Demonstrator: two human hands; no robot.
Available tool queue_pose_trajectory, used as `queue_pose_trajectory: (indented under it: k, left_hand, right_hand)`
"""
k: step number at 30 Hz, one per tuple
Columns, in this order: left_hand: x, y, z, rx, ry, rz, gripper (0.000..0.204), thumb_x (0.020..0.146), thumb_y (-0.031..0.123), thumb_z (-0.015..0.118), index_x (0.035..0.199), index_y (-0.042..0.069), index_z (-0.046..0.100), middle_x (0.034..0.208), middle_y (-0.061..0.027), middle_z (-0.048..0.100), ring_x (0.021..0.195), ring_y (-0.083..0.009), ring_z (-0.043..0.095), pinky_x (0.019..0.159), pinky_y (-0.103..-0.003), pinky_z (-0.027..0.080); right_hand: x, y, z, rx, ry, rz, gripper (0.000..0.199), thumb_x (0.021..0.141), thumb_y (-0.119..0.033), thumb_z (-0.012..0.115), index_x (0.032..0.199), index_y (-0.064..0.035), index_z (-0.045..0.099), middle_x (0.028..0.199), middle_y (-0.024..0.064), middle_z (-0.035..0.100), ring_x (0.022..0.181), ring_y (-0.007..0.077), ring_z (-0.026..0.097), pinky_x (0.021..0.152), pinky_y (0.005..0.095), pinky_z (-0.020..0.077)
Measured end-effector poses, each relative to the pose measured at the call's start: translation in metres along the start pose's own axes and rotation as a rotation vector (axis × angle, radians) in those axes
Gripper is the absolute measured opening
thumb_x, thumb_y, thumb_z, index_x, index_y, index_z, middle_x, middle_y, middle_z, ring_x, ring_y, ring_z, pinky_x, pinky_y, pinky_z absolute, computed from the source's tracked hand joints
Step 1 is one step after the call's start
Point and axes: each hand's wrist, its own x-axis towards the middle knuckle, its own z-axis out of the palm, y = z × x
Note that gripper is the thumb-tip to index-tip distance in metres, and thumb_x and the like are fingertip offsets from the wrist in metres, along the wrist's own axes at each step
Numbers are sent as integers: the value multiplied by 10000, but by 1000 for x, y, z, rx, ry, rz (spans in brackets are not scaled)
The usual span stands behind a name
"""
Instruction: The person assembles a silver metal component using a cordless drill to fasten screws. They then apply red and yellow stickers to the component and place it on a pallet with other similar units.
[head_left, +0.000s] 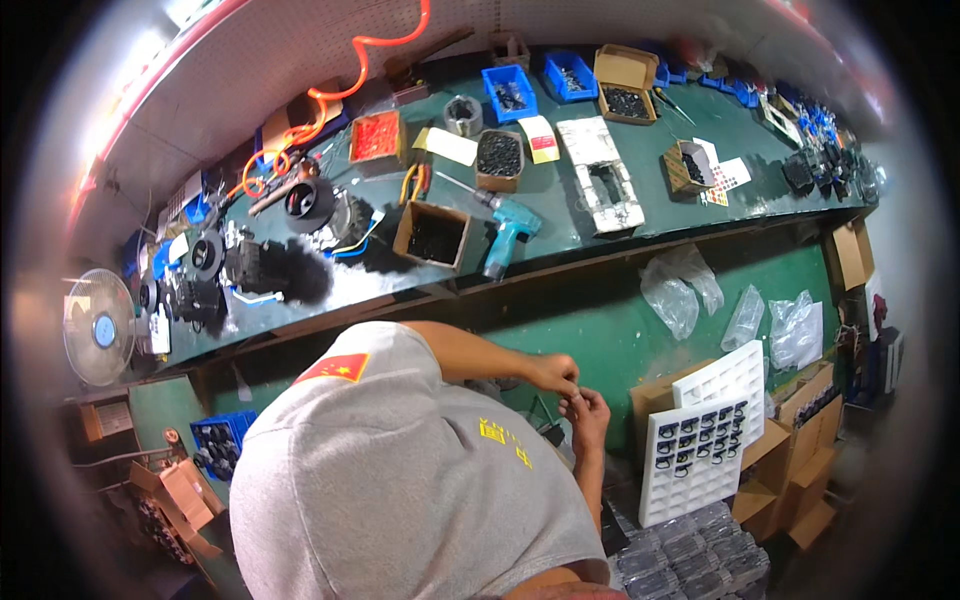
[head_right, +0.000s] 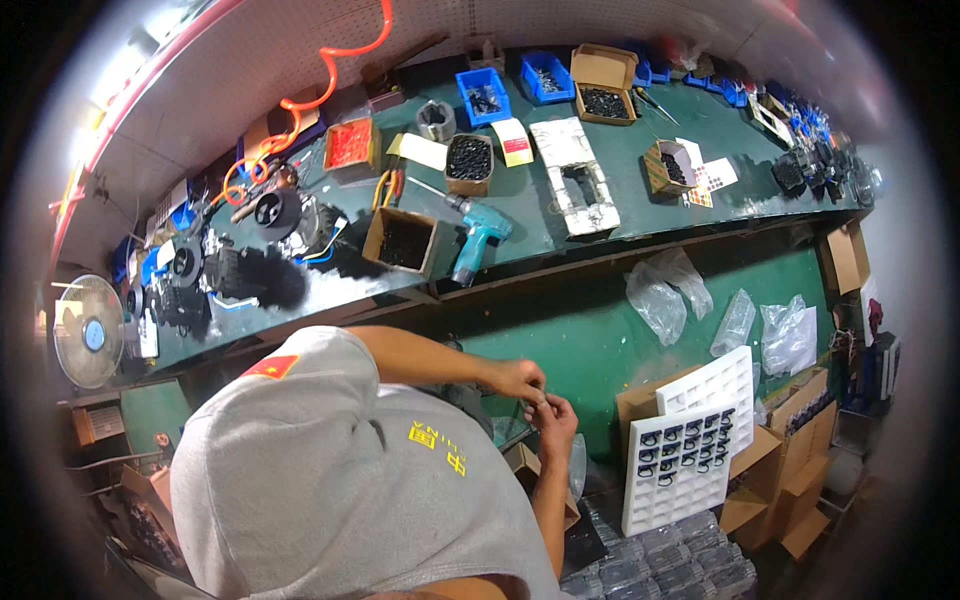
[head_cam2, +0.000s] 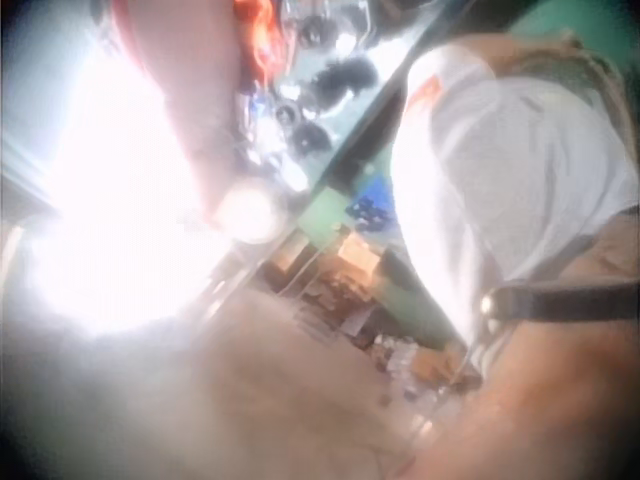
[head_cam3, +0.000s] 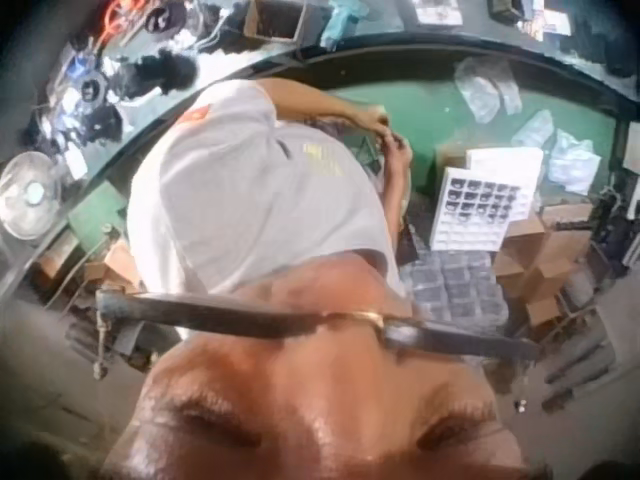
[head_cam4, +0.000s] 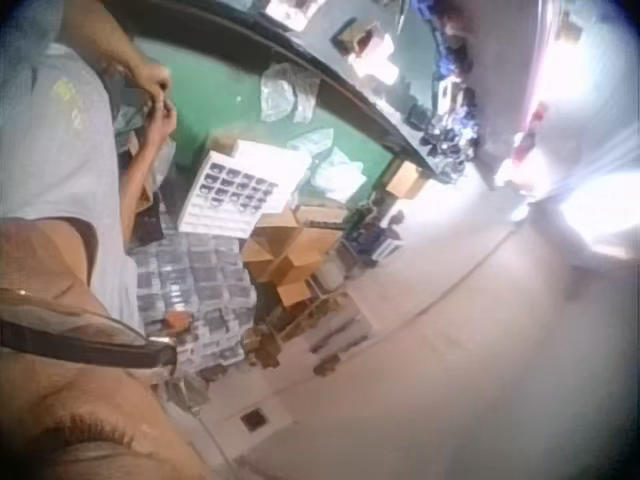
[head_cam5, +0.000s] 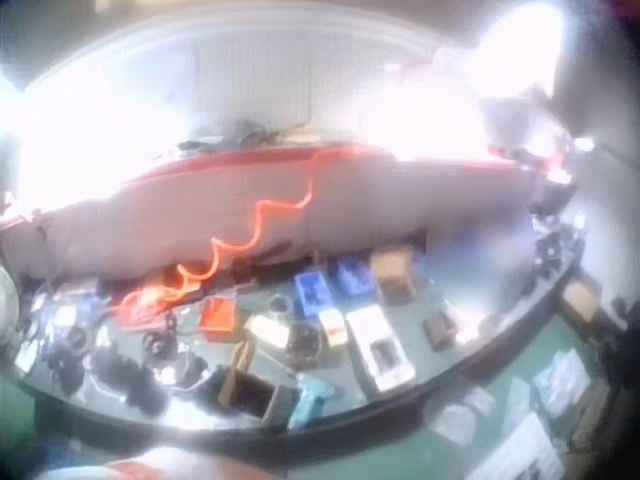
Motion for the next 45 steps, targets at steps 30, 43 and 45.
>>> queue_pose_trajectory:
  k: [30, 43, 45]
  left_hand:
    - [-196, -146, -149, 612, -212, -41, 316, 906, 282, 567, 760, 12, 644, 692, -106, 655, 593, -247, 604, 561, -361, 467]
    - [95, -90, -48, 553, -943, -566, 299, 895, 244, 460, 605, 177, 441, 596, -92, 517, 462, -277, 423, 397, -456, 312]
    - [133, -89, 13, 704, -808, -370, 282, 876, 139, 490, 597, 178, 475, 604, -84, 541, 447, -238, 423, 393, -412, 325]
  right_hand:
    - [-221, 333, 21, -102, 794, 493, 191, 843, -188, 677, 718, -45, 695, 582, 64, 627, 489, 170, 595, 467, 355, 497]
    - [-289, 496, 303, 1167, 1609, 144, 59, 812, -121, 710, 835, -71, 692, 829, 104, 716, 689, 275, 681, 548, 430, 531]
    - [-287, 523, 382, -280, 920, 798, 130, 735, -172, 752, 854, -130, 720, 874, 83, 733, 725, 299, 690, 593, 471, 529]
